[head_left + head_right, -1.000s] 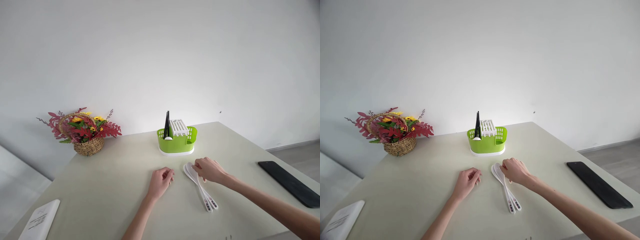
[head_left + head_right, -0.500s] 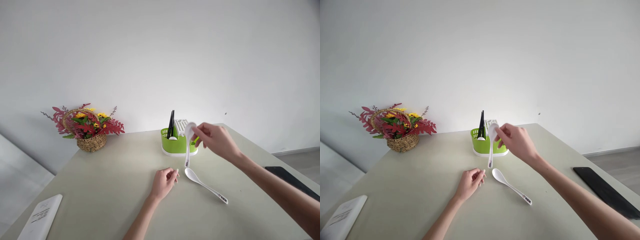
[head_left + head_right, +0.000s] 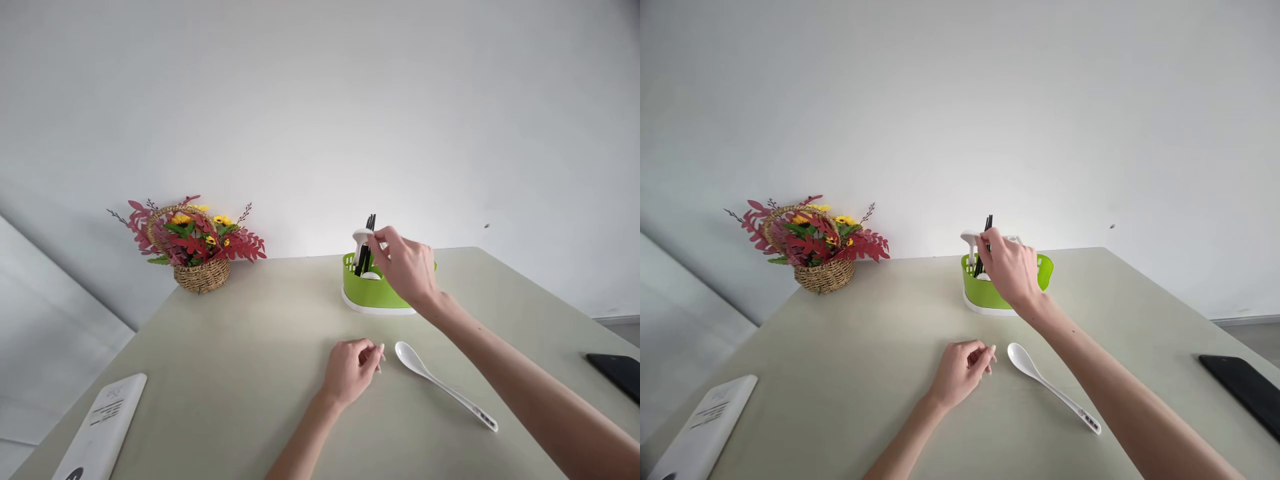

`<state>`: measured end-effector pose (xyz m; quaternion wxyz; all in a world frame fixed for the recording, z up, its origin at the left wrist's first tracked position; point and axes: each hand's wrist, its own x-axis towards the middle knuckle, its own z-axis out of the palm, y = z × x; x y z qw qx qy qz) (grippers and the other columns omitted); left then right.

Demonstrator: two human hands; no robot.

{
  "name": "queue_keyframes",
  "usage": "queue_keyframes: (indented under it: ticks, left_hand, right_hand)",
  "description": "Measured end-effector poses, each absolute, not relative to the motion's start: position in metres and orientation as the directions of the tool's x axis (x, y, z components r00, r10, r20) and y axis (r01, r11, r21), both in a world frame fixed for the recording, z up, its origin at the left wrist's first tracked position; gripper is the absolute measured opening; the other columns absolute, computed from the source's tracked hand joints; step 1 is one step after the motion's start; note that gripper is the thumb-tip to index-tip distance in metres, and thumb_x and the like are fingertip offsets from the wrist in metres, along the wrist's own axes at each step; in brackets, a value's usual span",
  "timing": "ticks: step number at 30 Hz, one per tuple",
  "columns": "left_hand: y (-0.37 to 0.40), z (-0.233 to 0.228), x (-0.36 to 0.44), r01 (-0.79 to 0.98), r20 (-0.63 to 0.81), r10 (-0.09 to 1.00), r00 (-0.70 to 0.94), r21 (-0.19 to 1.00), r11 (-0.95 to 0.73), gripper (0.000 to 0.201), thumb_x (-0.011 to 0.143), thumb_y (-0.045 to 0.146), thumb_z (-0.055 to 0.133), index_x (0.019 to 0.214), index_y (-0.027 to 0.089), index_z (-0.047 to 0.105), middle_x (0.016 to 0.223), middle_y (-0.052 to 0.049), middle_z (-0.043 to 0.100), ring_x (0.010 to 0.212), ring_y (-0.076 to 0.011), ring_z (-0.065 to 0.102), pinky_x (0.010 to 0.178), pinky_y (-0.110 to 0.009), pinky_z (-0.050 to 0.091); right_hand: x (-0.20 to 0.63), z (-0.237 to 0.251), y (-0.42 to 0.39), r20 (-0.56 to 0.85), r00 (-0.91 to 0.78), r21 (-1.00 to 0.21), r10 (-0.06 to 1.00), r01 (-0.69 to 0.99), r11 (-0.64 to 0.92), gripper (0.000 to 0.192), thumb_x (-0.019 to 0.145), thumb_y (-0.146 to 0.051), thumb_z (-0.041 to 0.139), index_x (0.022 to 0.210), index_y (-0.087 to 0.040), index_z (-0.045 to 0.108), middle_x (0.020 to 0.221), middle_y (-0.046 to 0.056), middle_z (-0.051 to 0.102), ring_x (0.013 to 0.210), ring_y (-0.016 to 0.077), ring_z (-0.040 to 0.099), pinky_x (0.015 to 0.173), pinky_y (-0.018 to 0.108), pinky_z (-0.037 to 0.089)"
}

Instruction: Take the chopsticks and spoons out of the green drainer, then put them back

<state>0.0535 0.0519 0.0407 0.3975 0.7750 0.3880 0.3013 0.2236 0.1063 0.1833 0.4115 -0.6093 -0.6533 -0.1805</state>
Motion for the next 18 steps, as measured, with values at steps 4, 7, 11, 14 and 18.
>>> queue_keyframes:
  ticks: [4,7,11,14,18]
  left_hand:
    - [0.051,0.04,0.054,0.363,0.164,0.842,0.513,0.848,-0.386,0.045,0.102,0.052,0.048,0.077,0.022,0.071,0.067,0.001,0.074,0.056,-0.0122,0.062,0.057,-0.022,0.044]
    - [0.052,0.039,0.054,0.376,0.162,0.842,0.514,0.84,-0.391,0.044,0.102,0.051,0.048,0.077,0.022,0.071,0.066,0.001,0.074,0.054,-0.0119,0.06,0.057,-0.023,0.042]
    - [0.054,0.038,0.055,0.383,0.163,0.837,0.521,0.832,-0.401,0.045,0.102,0.051,0.048,0.077,0.022,0.071,0.066,0.001,0.074,0.051,-0.0117,0.057,0.056,-0.023,0.041]
    - [0.054,0.037,0.056,0.382,0.165,0.835,0.525,0.831,-0.404,0.045,0.102,0.052,0.048,0.077,0.022,0.071,0.065,0.002,0.074,0.051,-0.0117,0.058,0.056,-0.023,0.042]
    - [0.053,0.037,0.056,0.383,0.166,0.836,0.522,0.831,-0.404,0.045,0.102,0.052,0.048,0.078,0.022,0.071,0.066,0.001,0.074,0.054,-0.012,0.061,0.057,-0.023,0.043]
  right_hand:
    - [0.213,0.154,0.116,0.74,0.028,-0.148,0.672,0.981,0.122,0.04,0.107,-0.044,0.038,0.095,-0.022,0.069,0.059,0.001,0.067,0.045,0.0123,0.047,0.052,0.027,0.018]
    - [0.211,0.144,0.115,0.719,0.029,-0.135,0.695,0.986,0.098,0.043,0.107,-0.044,0.036,0.092,-0.022,0.07,0.055,0.0,0.063,0.045,0.0119,0.041,0.052,0.028,0.017]
    - [0.21,0.14,0.113,0.688,0.021,-0.123,0.726,0.989,0.088,0.044,0.107,-0.042,0.036,0.091,-0.023,0.072,0.056,0.001,0.062,0.045,0.0115,0.04,0.053,0.028,0.016]
    - [0.208,0.14,0.111,0.664,0.032,-0.114,0.747,0.992,0.058,0.041,0.106,-0.042,0.038,0.091,-0.023,0.072,0.057,0.002,0.064,0.045,0.0123,0.043,0.055,0.028,0.015]
    - [0.204,0.144,0.108,0.587,0.039,-0.11,0.809,0.993,0.032,0.033,0.105,-0.036,0.042,0.096,-0.024,0.071,0.068,0.002,0.072,0.048,0.0132,0.049,0.057,0.029,0.016]
